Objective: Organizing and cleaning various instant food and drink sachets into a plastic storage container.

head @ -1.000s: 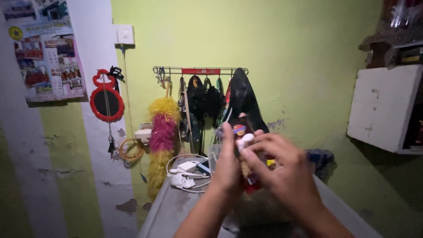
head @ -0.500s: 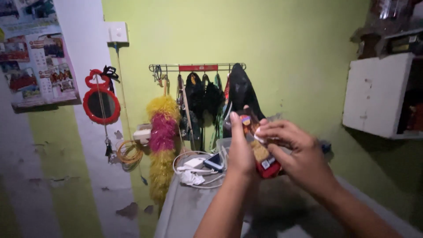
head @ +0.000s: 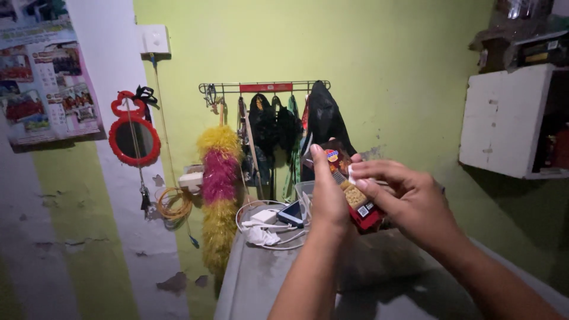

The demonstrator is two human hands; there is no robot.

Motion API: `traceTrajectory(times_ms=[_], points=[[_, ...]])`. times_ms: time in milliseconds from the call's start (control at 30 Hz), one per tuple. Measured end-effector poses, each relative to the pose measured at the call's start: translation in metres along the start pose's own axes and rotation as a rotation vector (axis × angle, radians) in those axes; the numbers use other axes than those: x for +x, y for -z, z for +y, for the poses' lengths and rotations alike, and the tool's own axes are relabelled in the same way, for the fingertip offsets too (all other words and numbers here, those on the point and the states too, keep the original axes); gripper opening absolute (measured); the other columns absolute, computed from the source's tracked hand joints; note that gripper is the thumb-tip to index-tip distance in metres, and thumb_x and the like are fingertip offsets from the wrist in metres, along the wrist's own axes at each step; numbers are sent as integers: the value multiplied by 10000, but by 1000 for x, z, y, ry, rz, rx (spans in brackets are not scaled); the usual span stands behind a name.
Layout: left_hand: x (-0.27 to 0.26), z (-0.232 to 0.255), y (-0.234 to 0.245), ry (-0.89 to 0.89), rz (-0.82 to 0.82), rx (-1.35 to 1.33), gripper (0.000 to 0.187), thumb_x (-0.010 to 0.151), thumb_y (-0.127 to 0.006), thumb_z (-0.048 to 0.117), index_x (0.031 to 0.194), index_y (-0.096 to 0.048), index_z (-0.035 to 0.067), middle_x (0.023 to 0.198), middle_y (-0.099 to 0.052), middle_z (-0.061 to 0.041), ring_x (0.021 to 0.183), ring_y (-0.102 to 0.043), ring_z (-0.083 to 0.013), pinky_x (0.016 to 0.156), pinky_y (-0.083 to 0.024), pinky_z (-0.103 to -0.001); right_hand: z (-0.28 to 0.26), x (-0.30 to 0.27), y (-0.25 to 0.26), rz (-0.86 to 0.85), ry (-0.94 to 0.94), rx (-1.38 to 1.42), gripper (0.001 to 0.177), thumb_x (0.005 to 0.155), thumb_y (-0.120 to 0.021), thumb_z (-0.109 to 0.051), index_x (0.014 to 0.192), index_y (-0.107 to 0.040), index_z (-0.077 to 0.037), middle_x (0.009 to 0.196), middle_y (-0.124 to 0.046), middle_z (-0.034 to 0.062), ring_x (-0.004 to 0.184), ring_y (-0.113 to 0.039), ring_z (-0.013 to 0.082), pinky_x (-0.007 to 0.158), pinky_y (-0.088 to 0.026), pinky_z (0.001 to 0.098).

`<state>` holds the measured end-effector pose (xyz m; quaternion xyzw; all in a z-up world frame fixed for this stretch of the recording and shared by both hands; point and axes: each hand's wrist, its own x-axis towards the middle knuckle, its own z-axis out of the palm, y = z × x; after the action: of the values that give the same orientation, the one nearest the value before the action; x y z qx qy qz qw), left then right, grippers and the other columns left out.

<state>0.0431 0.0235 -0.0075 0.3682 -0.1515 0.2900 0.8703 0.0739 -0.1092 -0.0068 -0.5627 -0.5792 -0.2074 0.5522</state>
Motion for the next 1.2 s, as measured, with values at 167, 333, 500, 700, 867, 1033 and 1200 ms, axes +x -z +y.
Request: traceTrajectory(times_ms=[167, 333, 500, 700, 867, 1033, 1200], points=[[-8, 1, -4, 40, -80, -52, 726, 978, -350, 726, 1120, -636, 74, 964, -687, -70, 865, -689, -193, 772, -583, -347, -2, 0, -3, 125, -332, 183, 319, 916, -716, -91, 1227, -740, -27, 1217, -781, 140, 1094, -698, 238, 944, -570, 358], [-1, -2, 1, 41, -133, -7, 747, 965, -344, 734, 1120, -637, 65, 985, -697, -69, 894, -693, -196, 804, -584, -350, -1, -1, -2, 62, 53, 78, 219, 939, -682, -83, 1123, -749, 17, 1241, -720, 111, 1243, -645, 188, 1061, -516, 326], [-2, 9, 1, 31, 120, -56, 786, 927, -368, 764, 1181, -612, 61, 1016, -676, -91, 916, -689, -223, 855, -589, -408, -23, -5, -4, -38, 96, -138, 238, 880, -703, -66, 1106, -778, -42, 1145, -805, 92, 1114, -761, 189, 998, -550, 324], [-17, 12, -15, 3, -68, -22, 715, 977, -326, 667, 1330, -571, 95, 1115, -711, -139, 974, -706, -254, 867, -595, -432, -11, 5, 11, 25, 241, -199, 244, 894, -693, -39, 1133, -741, -21, 1216, -761, 120, 1172, -734, 237, 1000, -542, 342], [-18, 3, -13, 5, -90, -27, 604, 1017, -338, 606, 1482, -494, 255, 1171, -687, -117, 1016, -691, -236, 886, -579, -422, -10, 2, 10, 73, 148, -244, 257, 867, -698, -27, 1113, -766, -53, 1146, -775, 106, 1075, -764, 229, 939, -570, 331], [-30, 21, -27, -64, -32, 82, 584, 999, -328, 618, 1505, -415, 339, 1151, -655, -143, 979, -662, -262, 899, -591, -472, -26, -2, 8, -55, 371, -187, 309, 842, -678, 20, 1138, -746, -37, 1195, -763, 130, 1097, -750, 270, 980, -558, 345], [-42, 25, -33, -64, -169, 192, 610, 1036, -324, 553, 1519, -472, 211, 1262, -660, -119, 1146, -682, -227, 972, -572, -431, -35, 23, 20, 14, 308, -208, 246, 908, -707, -5, 1153, -709, -31, 1175, -741, 120, 1070, -765, 259, 925, -600, 345]])
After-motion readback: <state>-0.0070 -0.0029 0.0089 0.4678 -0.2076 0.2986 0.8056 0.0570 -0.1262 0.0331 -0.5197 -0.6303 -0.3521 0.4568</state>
